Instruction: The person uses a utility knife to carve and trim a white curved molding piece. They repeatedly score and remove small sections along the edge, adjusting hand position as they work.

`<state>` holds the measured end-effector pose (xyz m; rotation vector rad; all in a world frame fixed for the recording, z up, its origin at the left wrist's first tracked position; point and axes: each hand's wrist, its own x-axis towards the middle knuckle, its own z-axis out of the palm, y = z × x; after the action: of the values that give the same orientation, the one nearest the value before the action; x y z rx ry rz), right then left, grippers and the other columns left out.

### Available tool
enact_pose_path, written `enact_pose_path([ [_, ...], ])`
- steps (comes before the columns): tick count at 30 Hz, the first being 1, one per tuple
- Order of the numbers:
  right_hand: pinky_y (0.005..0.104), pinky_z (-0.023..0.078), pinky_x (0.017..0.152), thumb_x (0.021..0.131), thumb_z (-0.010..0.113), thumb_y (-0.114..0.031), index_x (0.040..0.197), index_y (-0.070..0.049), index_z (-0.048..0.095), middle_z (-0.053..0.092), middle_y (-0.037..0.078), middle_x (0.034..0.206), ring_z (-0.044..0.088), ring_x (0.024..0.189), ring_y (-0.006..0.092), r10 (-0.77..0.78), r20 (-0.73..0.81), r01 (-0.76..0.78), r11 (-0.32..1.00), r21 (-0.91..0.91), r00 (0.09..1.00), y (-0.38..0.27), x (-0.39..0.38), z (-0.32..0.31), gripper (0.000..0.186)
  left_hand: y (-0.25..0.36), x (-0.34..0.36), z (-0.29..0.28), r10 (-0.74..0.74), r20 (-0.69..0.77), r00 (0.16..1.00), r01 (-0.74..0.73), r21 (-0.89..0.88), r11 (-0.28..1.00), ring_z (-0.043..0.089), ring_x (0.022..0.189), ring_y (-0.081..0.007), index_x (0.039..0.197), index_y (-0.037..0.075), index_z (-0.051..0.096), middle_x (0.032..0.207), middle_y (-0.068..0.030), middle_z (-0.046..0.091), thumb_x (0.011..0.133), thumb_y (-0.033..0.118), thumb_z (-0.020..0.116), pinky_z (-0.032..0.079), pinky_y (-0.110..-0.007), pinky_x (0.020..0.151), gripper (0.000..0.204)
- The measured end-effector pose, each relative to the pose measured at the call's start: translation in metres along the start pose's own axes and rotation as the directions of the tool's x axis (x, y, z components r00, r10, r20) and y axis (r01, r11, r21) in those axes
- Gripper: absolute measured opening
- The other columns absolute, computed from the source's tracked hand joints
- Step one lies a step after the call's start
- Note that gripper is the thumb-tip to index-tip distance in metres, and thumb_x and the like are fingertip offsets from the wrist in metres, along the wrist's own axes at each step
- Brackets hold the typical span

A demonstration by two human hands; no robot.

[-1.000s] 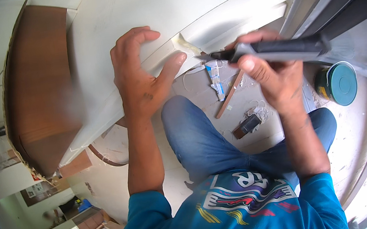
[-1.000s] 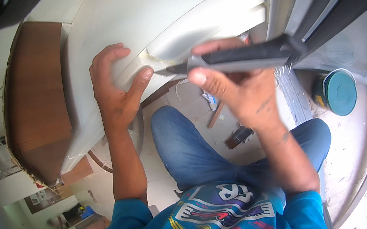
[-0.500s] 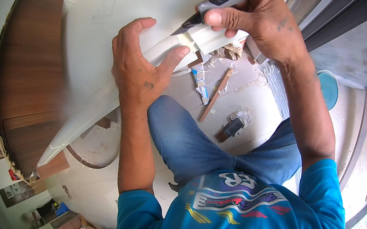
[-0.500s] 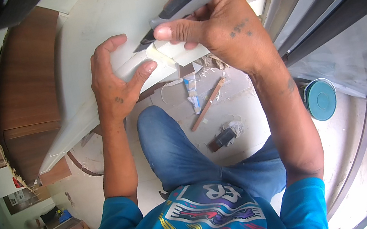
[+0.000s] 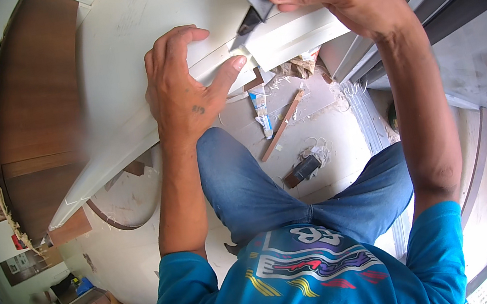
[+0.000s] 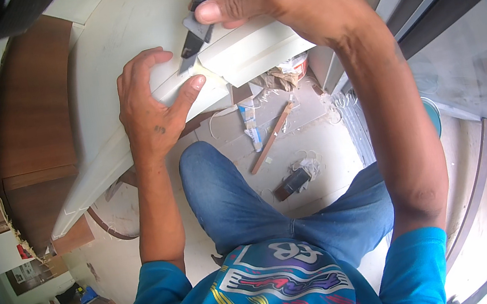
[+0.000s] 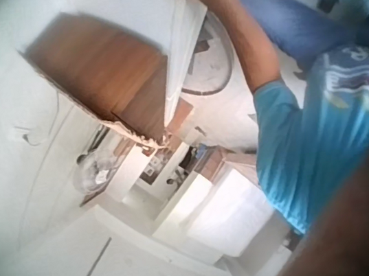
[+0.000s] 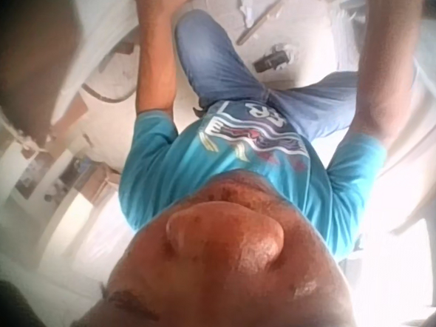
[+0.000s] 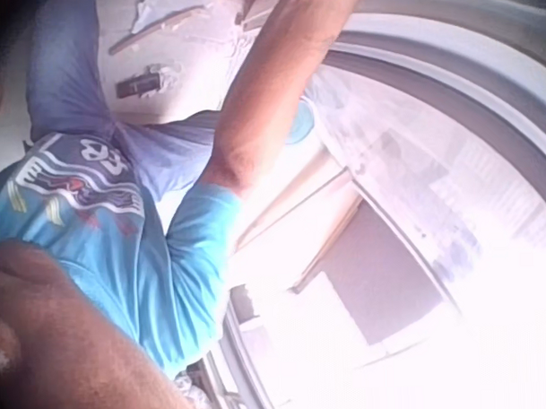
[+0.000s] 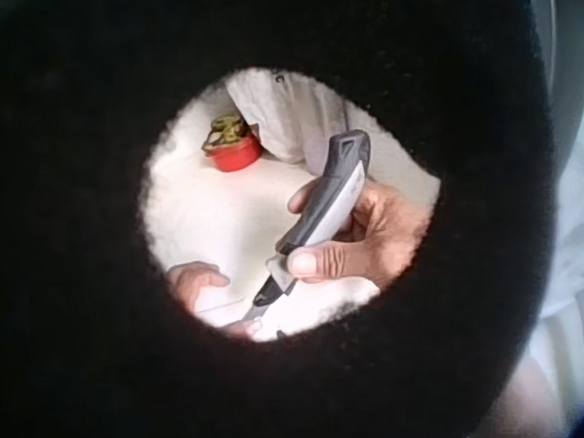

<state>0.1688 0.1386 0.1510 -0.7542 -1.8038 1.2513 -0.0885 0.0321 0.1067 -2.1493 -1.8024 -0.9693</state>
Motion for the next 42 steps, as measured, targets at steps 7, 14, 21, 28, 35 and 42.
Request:
enact_pose_path([
  [7,0.0333,0.062,0.092,0.096,0.086,-0.024,0.118,0.003,0.075,0.081,0.018,0.112,0.077,0.101,0.0211,-0.024,-0.07,0.024,1.0,-0.015,0.997,-0.004,-0.013,0.011,0.036,0.005,0.0,-0.005,-0.062,0.057,0.996,0.062,-0.009,0.998,0.061,0.123,-0.036,0.127,0.011,0.069,0.133,-0.0106,0.07,0.082,0.044,0.094,0.051,-0.05,0.105,0.061],
  [14,0.0336,0.063,0.092,0.089,0.093,-0.015,0.116,0.004,0.076,0.082,0.018,0.109,0.079,0.102,0.0215,-0.053,-0.377,0.144,0.965,0.218,0.925,0.016,-0.058,0.034,0.037,0.006,-0.001,-0.003,-0.037,0.046,0.998,0.038,-0.038,0.999,0.061,0.124,-0.0356,0.127,0.012,0.069,0.134,-0.0104,0.07,0.081,0.033,0.094,0.05,-0.048,0.106,0.056],
  [21,0.0311,0.062,0.094,0.097,0.086,-0.015,0.128,0.004,0.075,0.081,0.015,0.115,0.077,0.106,0.0192,0.19,-0.49,0.07,0.884,0.463,0.851,0.034,-0.116,0.099,0.037,-0.002,-0.003,0.001,0.02,0.0,1.0,-0.02,-0.041,0.999,0.061,0.12,-0.033,0.122,0.013,0.07,0.131,-0.007,0.069,0.08,0.037,0.095,0.053,-0.046,0.098,0.055],
  [28,0.0258,0.058,0.087,0.101,0.082,-0.011,0.13,0.001,0.071,0.078,0.014,0.125,0.071,0.103,0.0116,0.173,-0.521,0.172,0.819,0.547,0.836,0.061,-0.115,0.123,0.033,0.007,-0.004,-0.003,-0.051,0.045,0.998,0.051,-0.017,0.999,0.06,0.126,-0.034,0.124,0.012,0.07,0.135,-0.0086,0.069,0.086,0.035,0.093,0.049,-0.048,0.108,0.05],
  [35,0.0351,0.059,0.102,0.1,0.082,-0.006,0.127,0.001,0.07,0.075,0.02,0.132,0.072,0.118,0.0217,0.161,-0.556,0.236,0.785,0.573,0.816,0.068,-0.114,0.141,0.03,0.003,-0.002,0.001,-0.007,0.029,1.0,0.007,0.011,1.0,0.06,0.124,-0.0346,0.122,0.012,0.069,0.134,-0.0089,0.069,0.082,0.032,0.095,0.05,-0.048,0.106,0.052],
  [42,0.0369,0.059,0.105,0.099,0.082,-0.003,0.126,0.001,0.071,0.075,0.02,0.131,0.072,0.121,0.0232,0.095,-0.569,0.271,0.807,0.524,0.817,0.072,-0.109,0.139,0.029,0.005,-0.002,0.001,-0.041,0.054,0.998,0.04,0.019,0.999,0.058,0.127,-0.0345,0.123,0.012,0.068,0.134,-0.0095,0.069,0.082,0.032,0.094,0.048,-0.049,0.108,0.052],
])
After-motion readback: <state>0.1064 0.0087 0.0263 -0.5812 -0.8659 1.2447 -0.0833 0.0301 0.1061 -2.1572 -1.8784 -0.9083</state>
